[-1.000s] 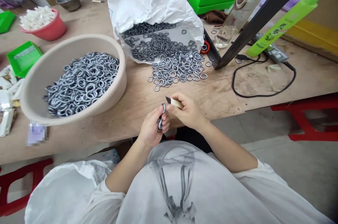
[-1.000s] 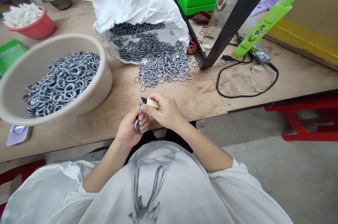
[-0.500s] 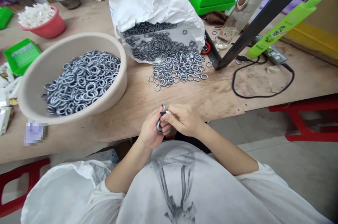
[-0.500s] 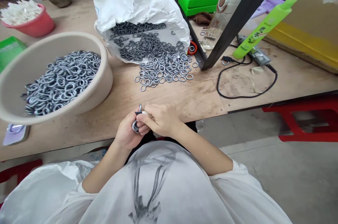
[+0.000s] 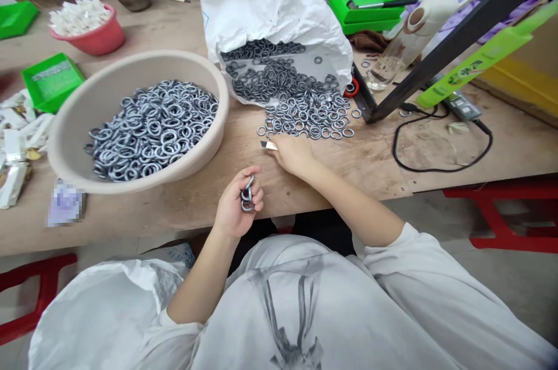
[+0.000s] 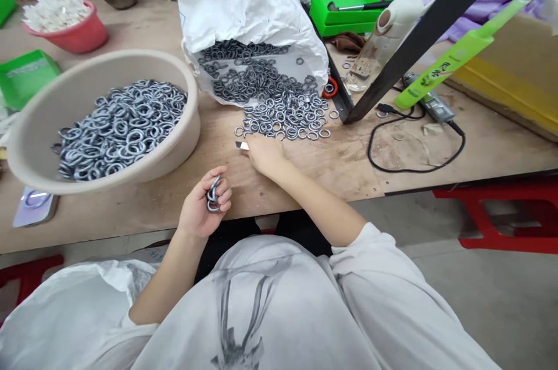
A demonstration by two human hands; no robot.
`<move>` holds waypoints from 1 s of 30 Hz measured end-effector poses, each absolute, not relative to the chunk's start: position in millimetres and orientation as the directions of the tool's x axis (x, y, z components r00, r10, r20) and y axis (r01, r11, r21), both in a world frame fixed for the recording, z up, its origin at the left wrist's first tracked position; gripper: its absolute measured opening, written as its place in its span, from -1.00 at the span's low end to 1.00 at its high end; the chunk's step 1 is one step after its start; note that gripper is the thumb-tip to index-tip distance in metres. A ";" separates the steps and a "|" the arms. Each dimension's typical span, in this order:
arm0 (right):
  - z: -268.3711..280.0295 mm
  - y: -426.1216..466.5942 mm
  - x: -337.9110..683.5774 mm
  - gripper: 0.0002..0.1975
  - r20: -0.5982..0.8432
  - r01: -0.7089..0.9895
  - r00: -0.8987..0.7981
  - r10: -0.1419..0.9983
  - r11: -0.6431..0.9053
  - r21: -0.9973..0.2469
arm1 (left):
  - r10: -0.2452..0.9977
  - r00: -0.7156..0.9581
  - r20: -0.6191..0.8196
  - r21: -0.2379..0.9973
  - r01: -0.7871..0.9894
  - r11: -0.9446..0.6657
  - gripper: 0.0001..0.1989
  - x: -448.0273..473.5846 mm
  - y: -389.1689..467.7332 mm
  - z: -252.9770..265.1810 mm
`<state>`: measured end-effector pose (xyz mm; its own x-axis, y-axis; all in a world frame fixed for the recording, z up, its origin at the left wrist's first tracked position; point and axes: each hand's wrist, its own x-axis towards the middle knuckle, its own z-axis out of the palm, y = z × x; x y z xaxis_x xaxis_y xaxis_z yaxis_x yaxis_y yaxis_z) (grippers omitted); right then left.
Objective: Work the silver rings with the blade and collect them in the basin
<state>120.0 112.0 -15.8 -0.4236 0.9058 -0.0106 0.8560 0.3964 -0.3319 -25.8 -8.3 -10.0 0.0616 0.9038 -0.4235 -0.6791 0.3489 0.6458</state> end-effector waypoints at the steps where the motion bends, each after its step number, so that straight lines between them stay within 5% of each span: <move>1: -15.2 111.7 121.9 -0.84 0.001 0.828 -0.428 0.904 0.393 -0.400 | 0.905 0.045 -0.423 0.652 -0.678 0.339 -0.79 -27.7 -6.9 -10.4; 6: -11.3 88.8 142.5 -0.76 0.037 0.248 -0.537 0.843 0.200 -0.948 | 0.866 0.120 -0.484 0.612 -0.661 0.434 -0.77 -19.7 -1.0 -11.5; 8: -13.5 75.6 147.6 -0.69 0.034 0.053 -0.566 0.824 0.078 -0.996 | 0.826 0.230 -0.515 0.575 -0.622 0.532 -0.67 -10.3 0.9 -11.3; 12: -20.1 57.1 150.6 -0.59 0.006 -0.055 -0.575 0.818 -0.031 -0.998 | 0.789 0.403 -0.464 0.541 -0.576 0.613 -0.61 7.2 1.3 -10.4; 21: -13.9 42.0 160.4 -0.71 0.136 0.263 -0.337 0.932 0.232 -0.937 | 0.923 0.091 -0.373 0.751 -0.555 0.358 -0.54 26.8 -2.8 -9.2; 30: -2.8 21.4 164.6 -0.58 0.289 0.568 -0.518 0.805 0.576 -0.588 | 0.902 -0.040 -0.429 0.759 -0.557 0.337 -0.53 30.2 -3.7 -9.8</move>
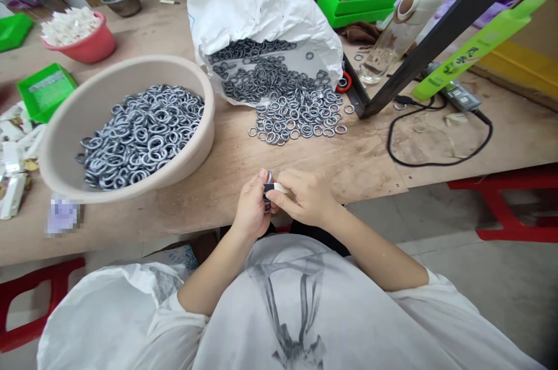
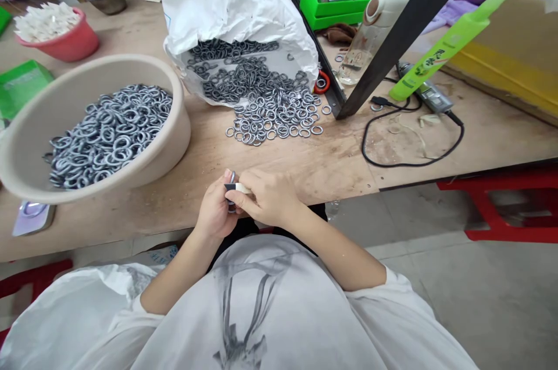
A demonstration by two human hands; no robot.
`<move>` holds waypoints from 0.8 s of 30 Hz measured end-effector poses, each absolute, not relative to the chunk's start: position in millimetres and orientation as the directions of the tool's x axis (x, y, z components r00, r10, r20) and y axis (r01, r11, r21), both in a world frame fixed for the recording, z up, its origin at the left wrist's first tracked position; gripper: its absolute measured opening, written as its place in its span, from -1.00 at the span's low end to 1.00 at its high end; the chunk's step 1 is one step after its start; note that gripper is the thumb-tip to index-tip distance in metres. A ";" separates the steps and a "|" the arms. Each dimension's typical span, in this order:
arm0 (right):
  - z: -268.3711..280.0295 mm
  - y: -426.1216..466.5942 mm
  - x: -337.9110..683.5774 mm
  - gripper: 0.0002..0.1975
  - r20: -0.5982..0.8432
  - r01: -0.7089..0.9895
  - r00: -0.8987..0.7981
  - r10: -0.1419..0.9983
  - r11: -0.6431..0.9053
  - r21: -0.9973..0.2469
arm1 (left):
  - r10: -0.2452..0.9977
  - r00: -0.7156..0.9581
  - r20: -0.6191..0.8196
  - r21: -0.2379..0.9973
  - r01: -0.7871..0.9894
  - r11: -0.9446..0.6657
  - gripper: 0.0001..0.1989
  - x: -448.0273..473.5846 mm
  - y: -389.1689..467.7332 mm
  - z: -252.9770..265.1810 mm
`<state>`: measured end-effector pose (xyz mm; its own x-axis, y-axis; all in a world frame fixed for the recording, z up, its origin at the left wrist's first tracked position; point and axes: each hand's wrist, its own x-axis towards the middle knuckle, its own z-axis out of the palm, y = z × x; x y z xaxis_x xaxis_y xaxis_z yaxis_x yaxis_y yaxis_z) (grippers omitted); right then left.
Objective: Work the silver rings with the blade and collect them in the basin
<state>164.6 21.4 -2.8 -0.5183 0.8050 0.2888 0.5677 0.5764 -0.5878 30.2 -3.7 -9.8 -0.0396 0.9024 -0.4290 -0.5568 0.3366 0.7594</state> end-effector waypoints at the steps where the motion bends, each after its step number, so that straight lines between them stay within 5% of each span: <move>1: -2.4 20.8 164.2 -0.58 0.292 0.582 -0.521 0.802 0.584 -0.566 | 0.901 -0.040 -0.432 0.758 -0.557 0.339 -0.52 30.5 -3.9 -9.4; 18: 7.7 22.7 150.3 -0.58 0.230 0.593 -0.587 0.776 0.605 -0.531 | 0.896 0.018 -0.443 0.703 -0.613 0.360 -0.50 16.2 -8.0 -14.3; 24: 4.4 32.1 149.5 -0.57 0.164 0.572 -0.569 0.806 0.531 -0.625 | 0.917 0.105 -0.384 0.672 -0.649 0.356 -0.52 7.5 -12.5 -13.8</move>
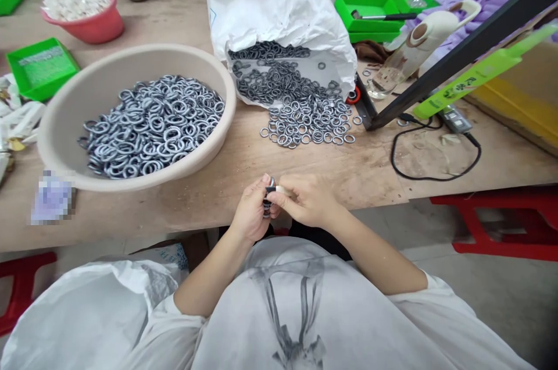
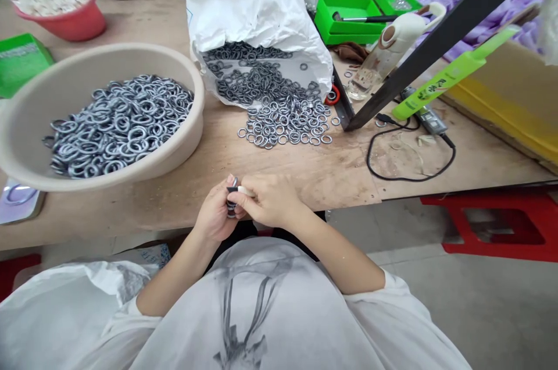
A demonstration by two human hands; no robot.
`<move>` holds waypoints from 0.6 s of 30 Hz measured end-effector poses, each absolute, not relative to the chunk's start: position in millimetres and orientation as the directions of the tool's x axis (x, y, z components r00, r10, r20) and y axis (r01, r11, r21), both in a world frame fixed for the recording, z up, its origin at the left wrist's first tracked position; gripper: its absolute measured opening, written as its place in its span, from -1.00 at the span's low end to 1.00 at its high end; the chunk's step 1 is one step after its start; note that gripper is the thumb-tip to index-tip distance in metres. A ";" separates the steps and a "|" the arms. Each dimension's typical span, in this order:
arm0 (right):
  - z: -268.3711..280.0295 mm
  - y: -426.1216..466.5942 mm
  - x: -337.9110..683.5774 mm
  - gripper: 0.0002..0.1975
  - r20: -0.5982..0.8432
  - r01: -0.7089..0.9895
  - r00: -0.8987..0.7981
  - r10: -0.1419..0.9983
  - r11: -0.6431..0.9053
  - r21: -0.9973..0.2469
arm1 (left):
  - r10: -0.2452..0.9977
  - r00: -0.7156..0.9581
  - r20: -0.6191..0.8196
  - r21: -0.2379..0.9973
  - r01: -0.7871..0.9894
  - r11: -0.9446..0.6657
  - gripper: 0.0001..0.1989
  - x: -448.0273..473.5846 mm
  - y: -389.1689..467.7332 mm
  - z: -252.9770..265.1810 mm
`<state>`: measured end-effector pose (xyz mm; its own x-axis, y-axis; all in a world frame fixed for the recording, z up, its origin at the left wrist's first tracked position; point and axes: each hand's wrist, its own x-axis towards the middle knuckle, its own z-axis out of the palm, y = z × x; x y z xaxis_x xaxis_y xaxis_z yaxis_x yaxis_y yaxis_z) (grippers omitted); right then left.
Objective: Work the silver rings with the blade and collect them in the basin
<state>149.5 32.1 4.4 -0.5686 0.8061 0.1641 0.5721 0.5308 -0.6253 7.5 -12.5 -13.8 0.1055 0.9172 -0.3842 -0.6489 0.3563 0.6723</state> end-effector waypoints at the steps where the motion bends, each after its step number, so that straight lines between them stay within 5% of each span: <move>1: 1.8 38.2 150.7 -0.56 0.148 0.601 -0.516 0.844 0.480 -0.639 | 0.926 0.131 -0.355 0.674 -0.650 0.351 -0.52 5.4 -14.1 -12.1; 5: -8.5 74.7 144.6 -0.54 0.103 0.755 -0.306 0.946 0.307 -0.579 | 0.944 0.163 -0.286 0.674 -0.667 0.319 -0.56 -4.1 -17.7 -8.2; 13: -16.8 148.9 76.9 -0.69 -0.013 0.919 -0.369 0.929 0.362 -0.156 | 0.944 0.024 -0.328 0.703 -0.661 0.261 -0.71 -26.4 -13.6 -19.6; 15: -14.3 153.6 75.1 -0.74 -0.001 0.915 -0.363 0.932 0.356 -0.192 | 0.934 -0.005 -0.356 0.697 -0.667 0.262 -0.70 -32.3 -12.5 -20.9; 18: -7.5 137.8 90.2 -0.79 0.070 0.764 -0.416 0.907 0.390 -0.513 | 0.913 -0.033 -0.407 0.674 -0.685 0.276 -0.71 -35.7 -8.9 -21.3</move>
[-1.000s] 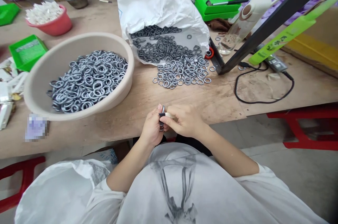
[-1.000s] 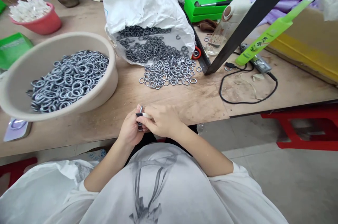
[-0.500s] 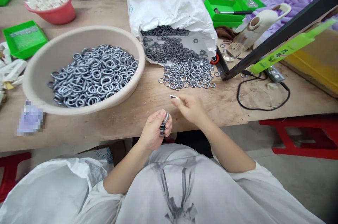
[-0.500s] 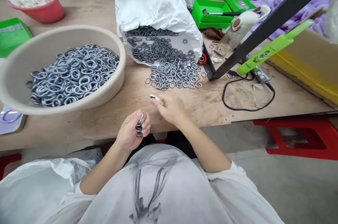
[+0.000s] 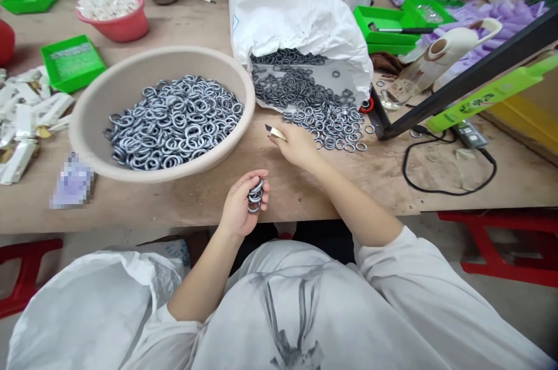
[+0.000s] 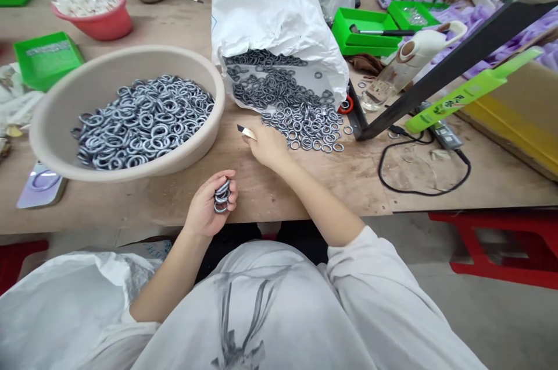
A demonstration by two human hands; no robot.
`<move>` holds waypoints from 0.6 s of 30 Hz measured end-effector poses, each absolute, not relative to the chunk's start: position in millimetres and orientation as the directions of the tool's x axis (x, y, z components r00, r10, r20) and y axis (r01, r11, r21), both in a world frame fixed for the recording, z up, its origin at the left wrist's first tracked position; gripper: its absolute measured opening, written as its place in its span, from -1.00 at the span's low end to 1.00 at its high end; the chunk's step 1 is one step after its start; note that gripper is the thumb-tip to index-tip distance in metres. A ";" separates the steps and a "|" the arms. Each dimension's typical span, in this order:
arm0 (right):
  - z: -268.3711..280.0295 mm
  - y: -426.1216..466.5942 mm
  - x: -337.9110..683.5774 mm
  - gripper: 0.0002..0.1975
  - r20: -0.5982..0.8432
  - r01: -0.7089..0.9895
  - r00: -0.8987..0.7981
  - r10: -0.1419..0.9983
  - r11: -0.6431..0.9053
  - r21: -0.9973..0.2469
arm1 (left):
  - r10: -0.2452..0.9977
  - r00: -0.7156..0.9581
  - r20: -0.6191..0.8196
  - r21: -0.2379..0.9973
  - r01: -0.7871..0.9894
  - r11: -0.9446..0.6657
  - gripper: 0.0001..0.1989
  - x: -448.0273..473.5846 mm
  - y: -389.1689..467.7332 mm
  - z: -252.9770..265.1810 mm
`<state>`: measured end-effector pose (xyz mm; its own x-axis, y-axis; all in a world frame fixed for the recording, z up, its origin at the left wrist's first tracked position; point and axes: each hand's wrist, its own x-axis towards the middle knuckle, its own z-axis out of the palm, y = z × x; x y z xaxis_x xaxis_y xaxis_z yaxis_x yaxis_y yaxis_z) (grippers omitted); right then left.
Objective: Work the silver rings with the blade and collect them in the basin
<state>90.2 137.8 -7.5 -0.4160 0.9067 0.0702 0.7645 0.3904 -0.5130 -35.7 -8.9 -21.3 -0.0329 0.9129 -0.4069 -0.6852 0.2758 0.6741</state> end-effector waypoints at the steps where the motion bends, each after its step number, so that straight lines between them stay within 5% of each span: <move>1: -6.0 126.5 97.6 -0.78 0.093 0.638 -0.451 0.888 0.394 -0.662 | 0.905 -0.025 -0.424 0.663 -0.690 0.291 -0.72 -34.3 -7.3 -21.2; 3: -6.3 98.1 112.0 -0.73 0.142 0.321 -0.492 0.859 0.330 -0.888 | 0.894 0.020 -0.448 0.639 -0.692 0.335 -0.68 -27.2 -3.8 -20.9; 5: -11.9 68.3 122.9 -0.71 0.158 0.136 -0.469 0.869 0.248 -0.959 | 0.890 0.063 -0.452 0.626 -0.688 0.367 -0.60 -16.0 -1.0 -20.5; 10: -30.5 27.9 136.3 -0.80 0.213 0.197 -0.322 0.922 0.285 -0.938 | 0.910 0.061 -0.411 0.685 -0.638 0.353 -0.53 9.9 0.0 -18.8; 18: -19.5 40.3 148.1 -0.61 0.038 0.013 -0.389 0.921 0.047 -0.999 | 0.914 0.116 -0.388 0.741 -0.551 0.384 -0.56 19.2 -3.6 -11.4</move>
